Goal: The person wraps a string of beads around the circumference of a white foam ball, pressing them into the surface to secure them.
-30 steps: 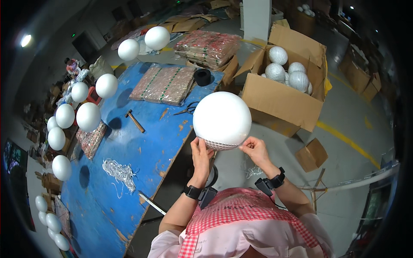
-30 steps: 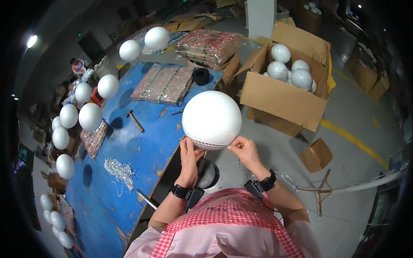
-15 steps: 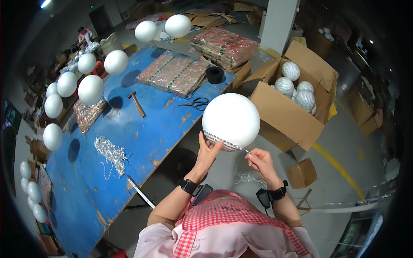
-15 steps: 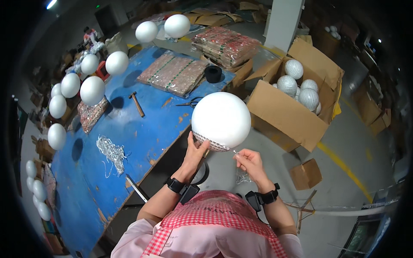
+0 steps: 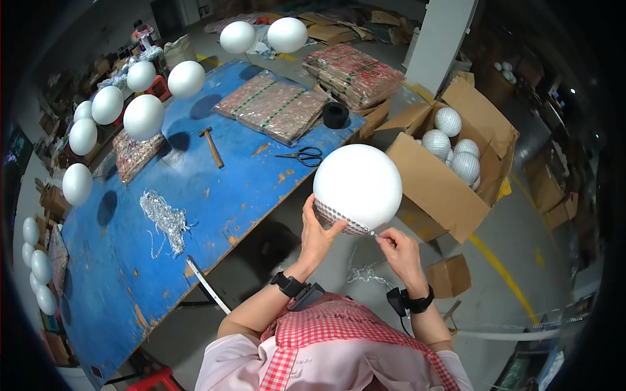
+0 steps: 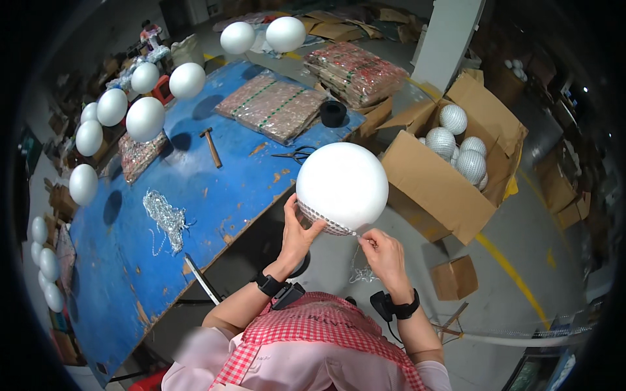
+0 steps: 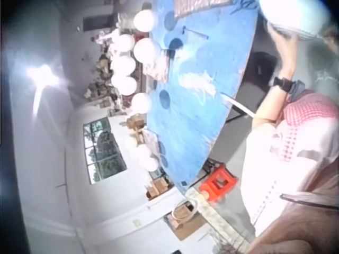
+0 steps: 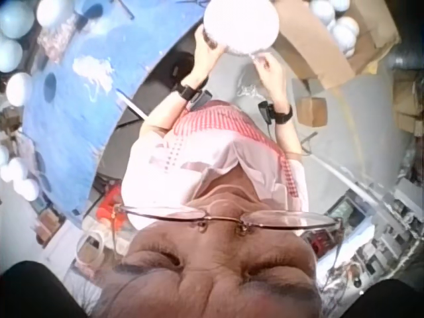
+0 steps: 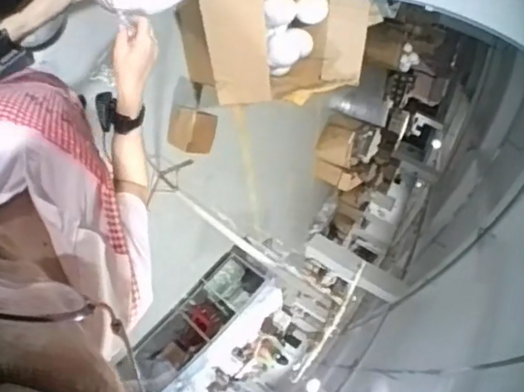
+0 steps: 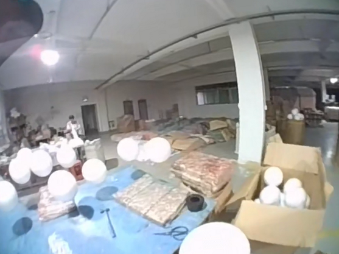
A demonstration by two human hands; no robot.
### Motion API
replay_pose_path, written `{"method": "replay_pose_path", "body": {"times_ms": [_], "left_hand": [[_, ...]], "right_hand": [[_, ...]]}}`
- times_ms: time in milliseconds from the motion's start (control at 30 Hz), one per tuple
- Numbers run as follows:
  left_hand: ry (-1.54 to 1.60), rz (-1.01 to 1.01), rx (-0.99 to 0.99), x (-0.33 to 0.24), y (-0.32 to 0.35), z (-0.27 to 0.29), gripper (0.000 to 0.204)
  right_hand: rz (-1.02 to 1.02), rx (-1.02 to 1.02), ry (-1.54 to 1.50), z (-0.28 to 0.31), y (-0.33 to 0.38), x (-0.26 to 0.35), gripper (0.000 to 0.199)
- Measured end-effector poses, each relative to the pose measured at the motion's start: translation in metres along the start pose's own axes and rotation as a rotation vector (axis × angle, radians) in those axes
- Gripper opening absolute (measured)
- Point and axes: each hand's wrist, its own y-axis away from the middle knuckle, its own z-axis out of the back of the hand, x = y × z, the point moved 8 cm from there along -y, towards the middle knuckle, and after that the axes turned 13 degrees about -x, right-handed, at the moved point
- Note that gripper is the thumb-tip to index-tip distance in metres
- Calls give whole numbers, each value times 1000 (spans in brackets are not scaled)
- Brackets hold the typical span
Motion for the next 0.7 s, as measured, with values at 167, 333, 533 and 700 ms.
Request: {"method": "replay_pose_path", "body": {"times_ms": [167, 333, 533, 700], "left_hand": [[-321, -8, 24, -6, 0, -3, 114], [-367, 20, 46, -11, 0, -7, 120], [-285, 106, 57, 3, -3, -6, 123], [-122, 157, 69, 5, -5, -10, 122]], "right_hand": [[-240, 123, -297, -15, 6, -25, 11], [-245, 141, -457, -5, 11, 0, 9], [-317, 108, -459, -8, 8, -14, 10], [-304, 90, -423, -18, 7, -39, 12]]}}
